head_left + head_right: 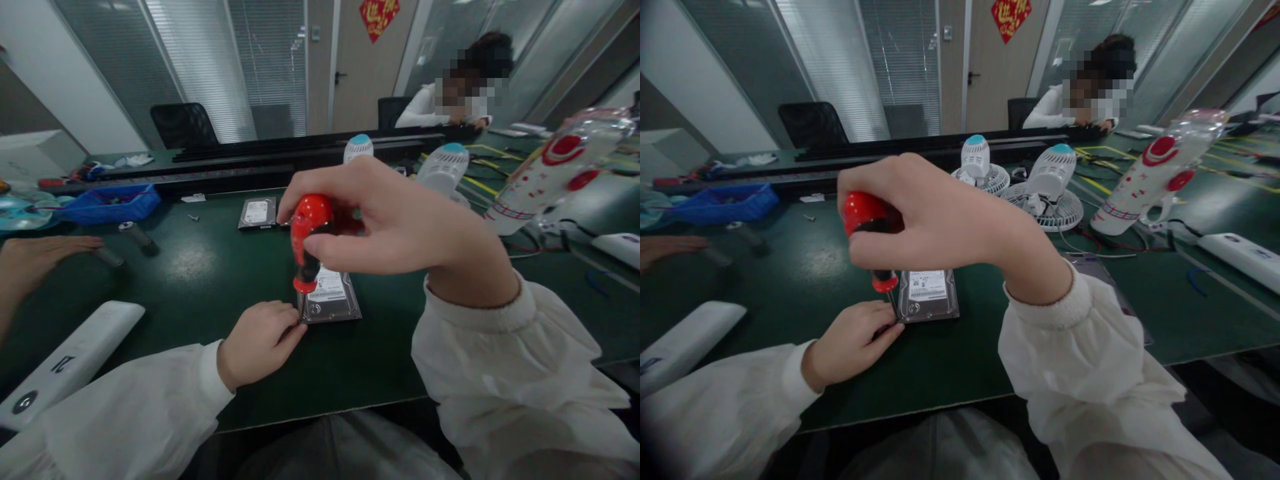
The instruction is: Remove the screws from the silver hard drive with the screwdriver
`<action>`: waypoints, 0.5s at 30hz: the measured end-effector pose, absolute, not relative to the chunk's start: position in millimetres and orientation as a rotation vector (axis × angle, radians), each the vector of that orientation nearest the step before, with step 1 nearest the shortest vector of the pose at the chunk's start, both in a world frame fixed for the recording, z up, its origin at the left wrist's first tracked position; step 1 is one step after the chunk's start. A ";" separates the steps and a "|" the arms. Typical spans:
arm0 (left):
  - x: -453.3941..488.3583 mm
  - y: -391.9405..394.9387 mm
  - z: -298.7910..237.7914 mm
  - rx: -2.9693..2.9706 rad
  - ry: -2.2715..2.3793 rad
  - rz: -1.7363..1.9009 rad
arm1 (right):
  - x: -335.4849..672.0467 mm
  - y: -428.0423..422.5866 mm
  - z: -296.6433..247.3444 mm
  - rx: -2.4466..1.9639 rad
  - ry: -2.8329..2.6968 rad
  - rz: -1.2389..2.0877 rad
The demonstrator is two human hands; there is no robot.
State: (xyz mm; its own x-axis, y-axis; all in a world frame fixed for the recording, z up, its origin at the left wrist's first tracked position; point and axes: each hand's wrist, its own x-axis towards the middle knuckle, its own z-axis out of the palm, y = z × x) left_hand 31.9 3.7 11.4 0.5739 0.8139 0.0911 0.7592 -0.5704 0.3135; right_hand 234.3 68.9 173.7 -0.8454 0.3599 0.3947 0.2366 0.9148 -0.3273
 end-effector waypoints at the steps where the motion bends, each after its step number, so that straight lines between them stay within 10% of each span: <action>1: 31.9 3.7 11.3 2.566 1.306 0.336 | 235.9 68.7 174.7 -0.421 -2.634 0.390; 15: 31.7 3.9 12.1 2.557 1.318 0.321 | 238.6 70.7 177.5 -0.430 -2.611 0.395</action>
State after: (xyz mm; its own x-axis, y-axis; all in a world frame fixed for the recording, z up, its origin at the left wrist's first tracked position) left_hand 31.7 3.9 12.1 0.5672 0.8196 0.0814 0.7653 -0.5610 0.3156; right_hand 238.6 70.7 177.5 -0.8442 0.3636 0.3938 0.2308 0.9097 -0.3452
